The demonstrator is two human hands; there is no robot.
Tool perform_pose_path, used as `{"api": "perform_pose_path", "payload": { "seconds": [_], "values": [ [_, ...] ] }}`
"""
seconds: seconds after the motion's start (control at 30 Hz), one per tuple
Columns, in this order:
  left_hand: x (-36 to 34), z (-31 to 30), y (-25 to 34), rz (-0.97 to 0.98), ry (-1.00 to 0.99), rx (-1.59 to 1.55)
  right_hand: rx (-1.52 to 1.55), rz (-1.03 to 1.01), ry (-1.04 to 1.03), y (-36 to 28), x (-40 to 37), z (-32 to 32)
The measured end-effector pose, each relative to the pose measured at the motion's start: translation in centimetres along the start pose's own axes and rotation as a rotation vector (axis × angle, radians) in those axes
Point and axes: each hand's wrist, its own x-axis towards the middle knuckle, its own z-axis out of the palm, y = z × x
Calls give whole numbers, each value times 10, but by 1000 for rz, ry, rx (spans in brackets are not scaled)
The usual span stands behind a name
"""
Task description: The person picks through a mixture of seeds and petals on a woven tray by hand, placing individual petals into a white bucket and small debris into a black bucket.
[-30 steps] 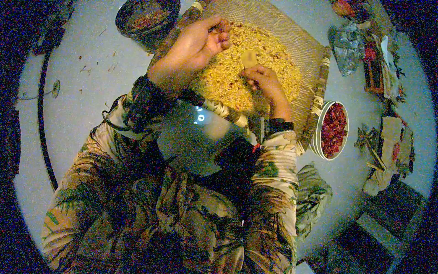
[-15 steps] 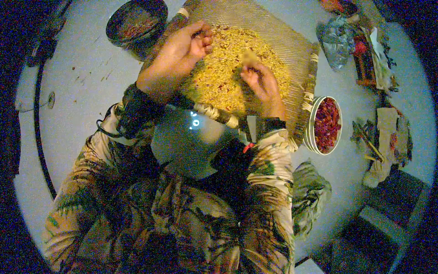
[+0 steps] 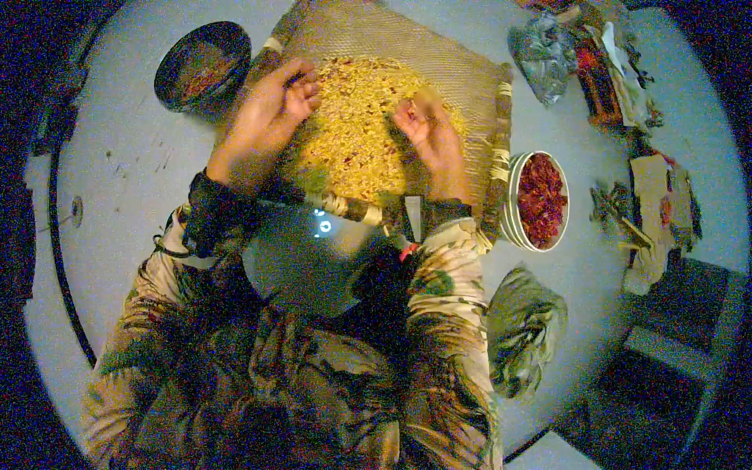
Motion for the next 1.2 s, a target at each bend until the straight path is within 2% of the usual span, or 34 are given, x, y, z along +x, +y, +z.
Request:
{"api": "perform_pose_path", "payload": {
  "seconds": [0.07, 0.1, 0.17, 0.2, 0.3, 0.33, 0.43, 0.5, 0.53, 0.57, 0.63, 0.73, 0.77, 0.83, 0.93, 1.03, 1.07, 1.1, 1.17, 1.2],
  "values": [
    [1, 1, -2, -15, 8, -126, -130, -72, 96, -7, 1, -13],
    [4, 0, -4, -45, 5, -228, -85, -115, 114, -13, 0, -20],
    [19, -9, -15, -202, -37, -584, 4, -200, 145, -25, -2, -33],
    [27, -9, -21, -294, 51, -633, 75, -264, 239, -34, -6, -35],
    [26, -2, -19, -294, 162, -562, 7, -523, 359, -68, -18, -53],
    [26, -3, -22, -259, 131, -564, -65, -603, 397, -69, -41, -37],
    [24, 2, -17, -271, 152, -552, 29, -697, 521, -109, -63, -78],
    [20, 2, -18, -194, 100, -440, -99, -796, 595, -128, -91, -88],
    [20, 2, -19, -154, 74, -385, -83, -832, 584, -149, -96, -122],
    [21, 2, -20, -186, 90, -432, -260, -796, 661, -155, -114, -113],
    [24, 1, -22, -252, 121, -527, -410, -752, 759, -164, -140, -106],
    [28, -3, -27, -272, 54, -548, -471, -630, 863, -147, -167, -33],
    [27, -1, -26, -269, 87, -530, -458, -629, 849, -147, -170, -32],
    [24, 6, -21, -259, 164, -493, -435, -618, 816, -149, -169, -32],
    [23, 5, -20, -272, 169, -507, -435, -634, 701, -151, -150, -56],
    [19, 10, -12, -284, 239, -489, -504, -457, 611, -150, -111, -75],
    [18, 7, -11, -259, 212, -503, -602, -437, 533, -135, -100, -55],
    [19, 5, -10, -235, 182, -516, -1073, -388, 471, -123, -85, -38],
    [20, -1, -10, -186, 118, -542, -911, -327, 424, -86, -54, -16],
    [20, -6, -12, -107, 61, -424, -1234, -261, 302, -68, -45, -3]
  ]
}}
